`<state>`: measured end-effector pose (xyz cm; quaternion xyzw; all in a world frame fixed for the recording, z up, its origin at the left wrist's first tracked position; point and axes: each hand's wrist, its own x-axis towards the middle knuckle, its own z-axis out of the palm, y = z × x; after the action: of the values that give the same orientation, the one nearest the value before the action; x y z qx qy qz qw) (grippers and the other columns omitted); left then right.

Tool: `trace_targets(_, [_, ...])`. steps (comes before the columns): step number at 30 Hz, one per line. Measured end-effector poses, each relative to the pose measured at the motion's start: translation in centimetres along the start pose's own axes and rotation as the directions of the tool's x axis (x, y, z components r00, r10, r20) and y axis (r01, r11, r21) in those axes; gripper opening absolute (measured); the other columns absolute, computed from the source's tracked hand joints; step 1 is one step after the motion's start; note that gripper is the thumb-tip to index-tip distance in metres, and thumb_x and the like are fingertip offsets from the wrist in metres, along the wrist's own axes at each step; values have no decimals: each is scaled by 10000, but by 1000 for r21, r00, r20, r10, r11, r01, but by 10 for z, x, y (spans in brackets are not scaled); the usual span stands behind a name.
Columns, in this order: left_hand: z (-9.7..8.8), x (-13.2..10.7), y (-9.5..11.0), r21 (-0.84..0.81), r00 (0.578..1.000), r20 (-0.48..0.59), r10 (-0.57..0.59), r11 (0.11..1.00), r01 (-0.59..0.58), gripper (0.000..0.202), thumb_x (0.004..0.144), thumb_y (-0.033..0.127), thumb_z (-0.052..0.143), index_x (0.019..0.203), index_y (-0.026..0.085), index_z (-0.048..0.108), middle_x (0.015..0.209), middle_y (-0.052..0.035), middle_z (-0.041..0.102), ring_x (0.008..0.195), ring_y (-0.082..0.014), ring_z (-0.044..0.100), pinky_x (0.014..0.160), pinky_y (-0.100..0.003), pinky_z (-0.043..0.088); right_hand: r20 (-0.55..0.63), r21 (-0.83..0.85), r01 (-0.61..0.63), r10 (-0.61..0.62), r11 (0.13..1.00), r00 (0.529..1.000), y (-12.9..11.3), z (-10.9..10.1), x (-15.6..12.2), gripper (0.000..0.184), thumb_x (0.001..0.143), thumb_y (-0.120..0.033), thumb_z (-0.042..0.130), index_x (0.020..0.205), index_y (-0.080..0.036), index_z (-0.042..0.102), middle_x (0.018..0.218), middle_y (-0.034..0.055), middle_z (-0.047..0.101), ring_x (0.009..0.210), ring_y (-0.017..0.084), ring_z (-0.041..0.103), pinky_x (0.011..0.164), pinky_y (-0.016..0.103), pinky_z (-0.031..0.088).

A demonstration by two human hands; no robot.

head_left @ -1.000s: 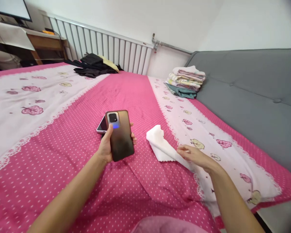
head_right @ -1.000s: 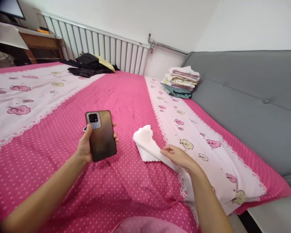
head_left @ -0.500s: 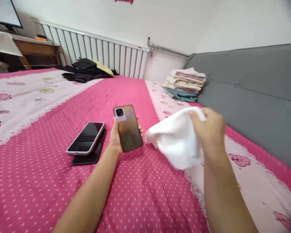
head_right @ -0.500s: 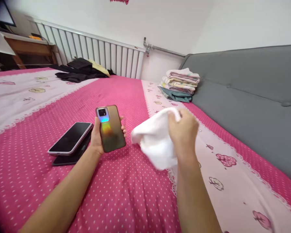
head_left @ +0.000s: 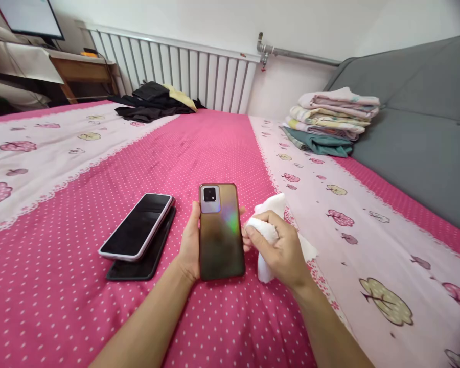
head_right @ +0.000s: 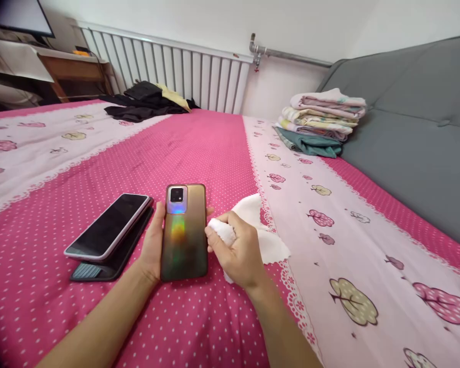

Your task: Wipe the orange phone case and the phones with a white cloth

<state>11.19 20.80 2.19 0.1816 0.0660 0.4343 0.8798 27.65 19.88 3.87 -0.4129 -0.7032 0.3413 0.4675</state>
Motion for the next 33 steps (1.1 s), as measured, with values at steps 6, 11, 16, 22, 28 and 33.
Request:
trace_targets(6, [1,-2,1,-17,998,-57,13,1000,-14,850,831,705,179,1131,39,613,915,-171,705,771,-253,668,736,-381,509,176,-282,302,-260,911,949,-11,-16,-2,243,779,-112,555,1000,-195,610,932,47,615,835,172,604,761,311,503])
trace_targets(11, [0,-1,3,33,988,-142,57,998,-53,799,848,679,197,1091,53,631,884,-159,712,734,-233,667,713,-354,509,299,-523,347,-214,778,930,-12,-24,-4,472,797,-17,456,1175,-257,606,946,48,592,841,162,585,717,285,495])
trace_targets(16, [-7,1,-2,83,995,-97,-35,996,43,826,827,709,169,1035,65,642,907,-174,707,783,-292,674,759,-423,492,277,-646,409,-301,644,912,-5,-18,-2,429,808,-21,445,1116,-240,650,987,69,606,877,184,584,676,277,495])
trace_targets(22, [-8,2,-15,160,980,-46,-195,967,200,881,767,776,188,966,47,639,846,-183,692,752,-295,669,765,-399,472,109,-801,281,-332,529,937,-2,-24,1,429,843,-73,435,1204,-237,601,1084,87,599,861,185,600,622,266,488])
trace_targets(28, [-6,3,-23,185,955,-122,-270,939,289,874,764,776,207,1007,42,613,808,-163,669,672,-248,645,710,-369,475,30,-832,189,-298,521,954,-1,-28,2,459,823,-75,424,1213,-249,593,1082,82,591,863,188,602,604,262,489])
trace_targets(33, [-7,3,-17,208,968,-128,-214,949,237,845,790,751,169,893,52,633,770,-174,666,664,-253,648,701,-365,472,168,-723,264,-209,638,963,-5,-24,-1,487,784,-28,444,1168,-271,619,1101,59,584,894,171,607,685,265,511])
